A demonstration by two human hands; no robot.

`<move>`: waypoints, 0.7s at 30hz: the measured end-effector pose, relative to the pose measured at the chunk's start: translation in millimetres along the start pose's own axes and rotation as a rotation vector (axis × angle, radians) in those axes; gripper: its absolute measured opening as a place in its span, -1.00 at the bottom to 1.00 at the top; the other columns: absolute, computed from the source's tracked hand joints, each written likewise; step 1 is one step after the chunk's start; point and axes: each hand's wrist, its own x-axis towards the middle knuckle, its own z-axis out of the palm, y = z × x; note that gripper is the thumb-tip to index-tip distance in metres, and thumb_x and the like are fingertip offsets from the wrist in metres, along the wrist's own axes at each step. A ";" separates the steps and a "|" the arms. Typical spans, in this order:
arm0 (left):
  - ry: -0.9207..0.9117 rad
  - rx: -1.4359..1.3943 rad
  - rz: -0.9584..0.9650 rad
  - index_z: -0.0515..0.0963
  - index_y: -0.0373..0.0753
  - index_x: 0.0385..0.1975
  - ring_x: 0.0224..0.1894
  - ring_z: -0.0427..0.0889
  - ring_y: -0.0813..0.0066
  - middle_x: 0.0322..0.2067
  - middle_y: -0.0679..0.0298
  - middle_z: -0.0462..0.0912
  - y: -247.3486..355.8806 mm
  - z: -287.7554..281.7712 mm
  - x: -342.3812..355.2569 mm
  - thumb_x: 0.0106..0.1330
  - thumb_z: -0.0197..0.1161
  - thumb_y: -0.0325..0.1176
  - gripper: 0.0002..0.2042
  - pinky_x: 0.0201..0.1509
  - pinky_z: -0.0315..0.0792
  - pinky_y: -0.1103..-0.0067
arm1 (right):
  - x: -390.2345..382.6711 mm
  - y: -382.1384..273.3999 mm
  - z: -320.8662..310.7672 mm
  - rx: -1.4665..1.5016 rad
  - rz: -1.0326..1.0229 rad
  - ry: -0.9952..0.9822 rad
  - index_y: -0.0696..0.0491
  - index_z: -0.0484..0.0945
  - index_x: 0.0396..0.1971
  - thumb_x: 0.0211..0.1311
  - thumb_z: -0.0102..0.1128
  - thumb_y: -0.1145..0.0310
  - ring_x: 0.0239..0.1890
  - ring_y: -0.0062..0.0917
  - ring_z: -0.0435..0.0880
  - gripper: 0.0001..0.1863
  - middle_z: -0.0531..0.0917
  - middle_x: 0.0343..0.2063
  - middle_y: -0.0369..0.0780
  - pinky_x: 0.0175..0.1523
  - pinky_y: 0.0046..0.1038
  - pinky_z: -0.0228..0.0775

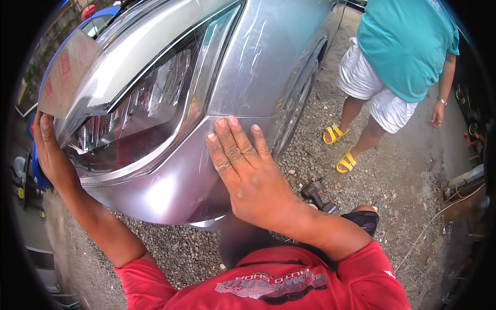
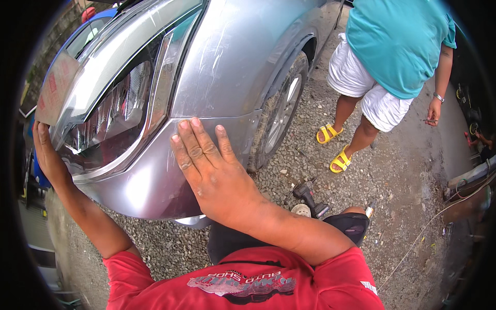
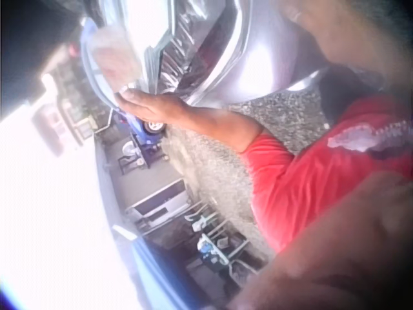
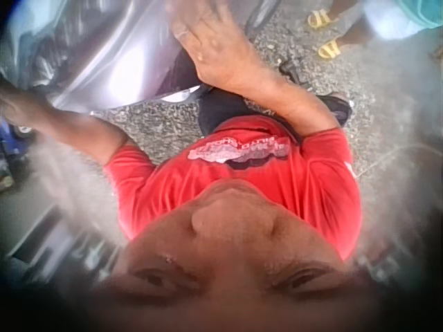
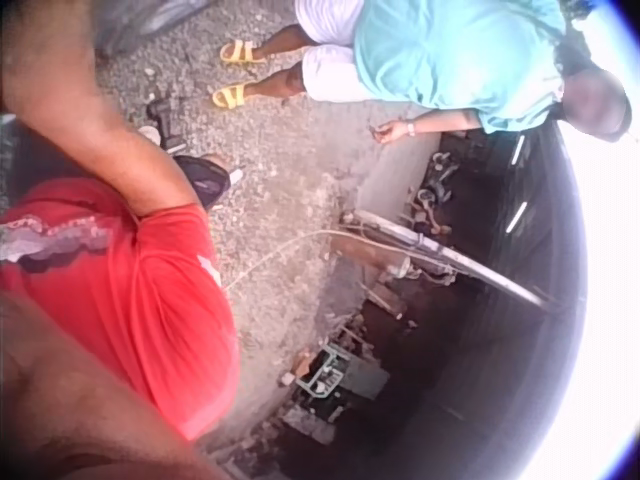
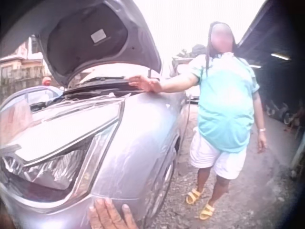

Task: The person aligns and secures a silver car bumper to the vehicle's front frame. They use clear adhesive tape to hold the bumper in place along the edges and near the headlight, smoothing it down with their hands. Another person briefly assists by holding the bumper steady.

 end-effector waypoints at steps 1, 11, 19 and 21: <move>0.020 0.017 -0.017 0.53 -0.38 0.40 0.37 0.57 0.29 0.31 0.05 0.64 9.2 1.8 -3.0 0.70 0.12 0.02 -0.43 0.55 0.29 0.40 | 0.4 0.2 -0.4 -0.001 -0.003 -0.004 0.37 0.21 0.57 0.41 -0.02 0.40 0.71 0.11 0.03 -0.25 0.15 0.62 0.24 0.67 0.26 -0.13; -0.561 -0.032 0.715 0.56 -0.44 0.18 0.17 0.72 -0.09 0.03 -0.08 0.67 149.6 2.2 -114.0 0.54 0.23 -0.44 -0.69 0.34 0.54 0.02 | -0.9 13.5 -0.3 0.066 -0.041 0.026 0.37 0.24 0.56 0.38 0.02 0.38 0.72 0.05 0.05 -0.23 0.15 0.63 0.22 0.67 0.23 -0.05; -0.902 0.633 0.915 0.65 -0.41 0.27 0.69 0.18 0.07 0.28 0.15 0.64 180.4 68.3 -100.9 0.37 0.22 -0.27 -0.49 0.67 -0.35 -0.37 | -3.2 17.7 8.8 0.161 -0.066 0.078 0.33 0.25 0.57 0.36 0.06 0.40 0.73 -0.03 0.05 -0.23 0.18 0.64 0.14 0.68 0.26 -0.14; -0.902 0.669 0.898 0.66 -0.46 0.24 0.68 0.20 0.05 0.27 0.12 0.64 189.1 70.5 -102.0 0.36 0.21 -0.28 -0.49 0.66 -0.32 -0.39 | -3.5 20.1 17.2 0.194 -0.062 0.114 0.32 0.25 0.57 0.37 0.05 0.41 0.73 -0.04 0.05 -0.23 0.18 0.64 0.13 0.69 0.27 -0.17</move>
